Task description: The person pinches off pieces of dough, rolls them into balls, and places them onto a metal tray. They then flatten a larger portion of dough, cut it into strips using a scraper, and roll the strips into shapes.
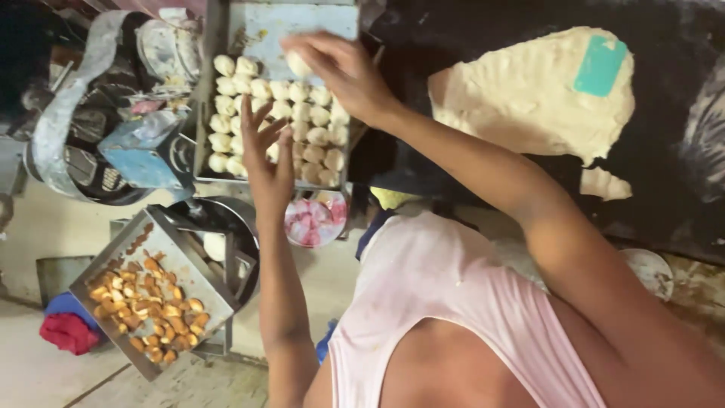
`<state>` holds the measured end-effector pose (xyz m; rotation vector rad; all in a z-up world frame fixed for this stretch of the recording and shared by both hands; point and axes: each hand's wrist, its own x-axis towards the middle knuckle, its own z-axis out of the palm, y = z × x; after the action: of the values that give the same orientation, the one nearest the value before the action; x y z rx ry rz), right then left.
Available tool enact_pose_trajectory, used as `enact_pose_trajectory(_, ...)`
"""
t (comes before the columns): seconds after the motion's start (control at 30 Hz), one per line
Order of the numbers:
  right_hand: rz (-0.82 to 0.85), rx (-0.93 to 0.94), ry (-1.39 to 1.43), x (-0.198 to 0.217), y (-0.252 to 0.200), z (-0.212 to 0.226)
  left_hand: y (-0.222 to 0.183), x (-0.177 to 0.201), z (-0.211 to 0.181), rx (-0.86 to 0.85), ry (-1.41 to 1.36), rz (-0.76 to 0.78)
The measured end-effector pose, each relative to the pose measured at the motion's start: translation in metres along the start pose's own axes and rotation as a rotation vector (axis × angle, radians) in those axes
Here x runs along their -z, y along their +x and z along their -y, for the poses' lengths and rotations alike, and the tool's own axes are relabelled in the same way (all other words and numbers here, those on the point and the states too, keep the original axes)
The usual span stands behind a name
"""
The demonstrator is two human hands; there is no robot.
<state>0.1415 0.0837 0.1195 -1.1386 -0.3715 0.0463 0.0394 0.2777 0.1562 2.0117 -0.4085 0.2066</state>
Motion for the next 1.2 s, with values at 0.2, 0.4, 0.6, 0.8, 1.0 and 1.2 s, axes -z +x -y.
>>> enact_pose_trajectory(0.2,-0.221,0.07,-0.613,-0.014,0.103,-0.159,0.0,0.04,0.045,0.188,0.029,-0.137)
enact_pose_trajectory(0.4,-0.175,-0.022,-0.298,0.015,0.032,-0.023,0.034,0.053,0.068,0.005,0.366,0.087)
enact_pose_trajectory(0.6,-0.412,0.31,-1.114,0.117,-0.141,0.009,0.077,0.033,0.091,-0.237,0.566,0.315)
enact_pose_trajectory(0.8,-0.951,-0.246,-1.138,0.198,-0.389,-0.013,0.114,0.003,0.07,-0.445,0.191,0.068)
enact_pose_trajectory(1.0,-0.945,-0.144,-1.719,0.241,-0.463,0.006,0.152,-0.041,0.043,-0.395,-0.031,0.277)
enact_pose_trajectory(1.2,-1.212,-0.131,-1.165,0.267,-0.398,0.057,0.123,-0.169,-0.041,-0.348,-0.422,0.32)
